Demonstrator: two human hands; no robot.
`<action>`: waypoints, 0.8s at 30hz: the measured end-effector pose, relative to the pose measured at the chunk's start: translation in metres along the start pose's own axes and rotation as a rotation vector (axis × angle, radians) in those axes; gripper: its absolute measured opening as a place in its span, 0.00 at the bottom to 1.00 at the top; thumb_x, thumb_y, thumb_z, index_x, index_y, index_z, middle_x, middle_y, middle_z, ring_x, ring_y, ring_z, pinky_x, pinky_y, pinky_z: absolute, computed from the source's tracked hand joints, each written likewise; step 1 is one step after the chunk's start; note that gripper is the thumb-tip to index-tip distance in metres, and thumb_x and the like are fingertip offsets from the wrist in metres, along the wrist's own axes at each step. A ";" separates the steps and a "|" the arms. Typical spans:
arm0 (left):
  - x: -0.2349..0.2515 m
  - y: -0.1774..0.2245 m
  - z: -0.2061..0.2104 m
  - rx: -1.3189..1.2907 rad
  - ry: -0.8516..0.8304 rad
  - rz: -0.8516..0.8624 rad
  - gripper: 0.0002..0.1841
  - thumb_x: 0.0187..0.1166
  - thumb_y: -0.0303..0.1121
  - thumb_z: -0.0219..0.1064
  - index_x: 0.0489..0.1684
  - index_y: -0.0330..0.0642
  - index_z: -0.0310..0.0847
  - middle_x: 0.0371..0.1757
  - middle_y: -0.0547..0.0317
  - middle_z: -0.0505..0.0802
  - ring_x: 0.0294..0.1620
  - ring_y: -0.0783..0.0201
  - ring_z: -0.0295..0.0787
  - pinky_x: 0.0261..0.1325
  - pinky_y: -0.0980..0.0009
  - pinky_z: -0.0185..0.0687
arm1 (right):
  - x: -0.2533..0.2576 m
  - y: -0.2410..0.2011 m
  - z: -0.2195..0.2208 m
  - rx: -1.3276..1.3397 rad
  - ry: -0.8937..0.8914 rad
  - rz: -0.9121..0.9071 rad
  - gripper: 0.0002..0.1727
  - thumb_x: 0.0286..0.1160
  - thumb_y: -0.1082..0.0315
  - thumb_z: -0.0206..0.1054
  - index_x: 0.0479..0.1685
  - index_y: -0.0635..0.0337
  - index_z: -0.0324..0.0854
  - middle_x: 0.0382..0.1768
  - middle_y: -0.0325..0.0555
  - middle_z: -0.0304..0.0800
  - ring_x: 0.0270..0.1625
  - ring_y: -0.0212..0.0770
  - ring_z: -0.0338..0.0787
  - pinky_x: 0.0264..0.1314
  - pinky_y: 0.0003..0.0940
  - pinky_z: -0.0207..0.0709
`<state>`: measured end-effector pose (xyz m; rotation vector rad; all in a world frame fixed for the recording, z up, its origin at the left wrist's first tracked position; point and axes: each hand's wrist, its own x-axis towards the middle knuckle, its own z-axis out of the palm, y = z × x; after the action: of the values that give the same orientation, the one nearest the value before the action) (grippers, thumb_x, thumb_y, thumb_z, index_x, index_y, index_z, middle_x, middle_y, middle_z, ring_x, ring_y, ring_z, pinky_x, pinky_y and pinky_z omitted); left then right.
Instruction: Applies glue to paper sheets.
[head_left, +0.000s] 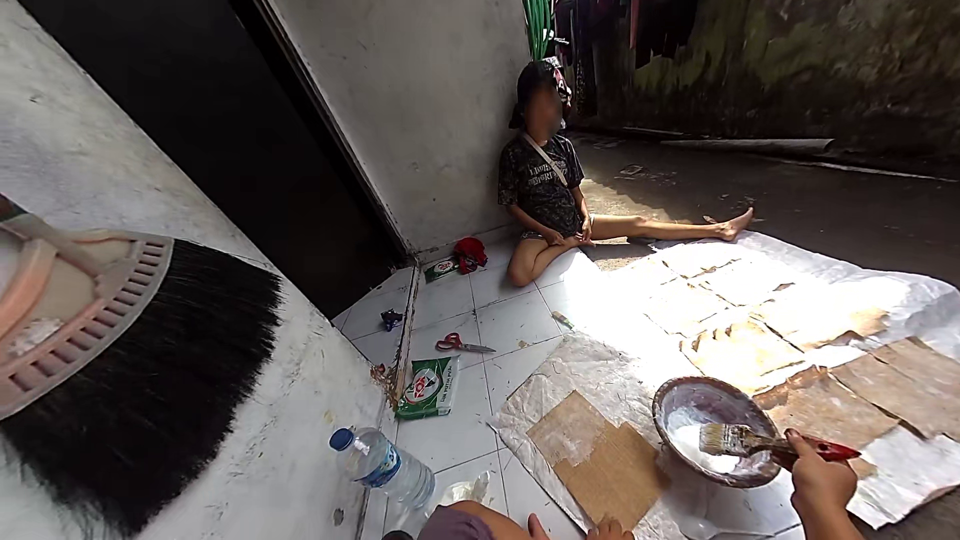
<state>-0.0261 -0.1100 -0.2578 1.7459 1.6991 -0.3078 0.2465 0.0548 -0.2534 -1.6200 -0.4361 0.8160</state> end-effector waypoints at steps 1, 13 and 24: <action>0.012 -0.007 0.016 0.001 0.049 0.036 0.35 0.87 0.59 0.53 0.76 0.36 0.78 0.83 0.37 0.77 0.86 0.38 0.69 0.81 0.39 0.66 | -0.001 0.000 -0.001 -0.004 -0.009 0.000 0.26 0.84 0.63 0.68 0.72 0.72 0.72 0.51 0.60 0.85 0.38 0.41 0.88 0.49 0.41 0.85; 0.017 -0.001 0.014 0.007 -0.004 0.041 0.32 0.90 0.55 0.50 0.76 0.37 0.77 0.82 0.40 0.77 0.85 0.41 0.69 0.81 0.40 0.66 | 0.002 -0.011 -0.008 0.097 -0.028 0.024 0.23 0.85 0.64 0.67 0.69 0.71 0.72 0.44 0.54 0.84 0.32 0.36 0.87 0.41 0.35 0.85; 0.015 0.000 0.013 0.029 -0.024 0.030 0.32 0.90 0.56 0.50 0.75 0.37 0.78 0.80 0.41 0.79 0.84 0.42 0.70 0.80 0.40 0.67 | 0.002 -0.013 -0.008 0.147 -0.013 0.030 0.21 0.84 0.66 0.68 0.67 0.71 0.73 0.41 0.52 0.84 0.29 0.35 0.87 0.38 0.34 0.85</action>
<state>-0.0205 -0.1054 -0.2763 1.7804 1.6575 -0.3396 0.2558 0.0534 -0.2410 -1.4891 -0.3538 0.8620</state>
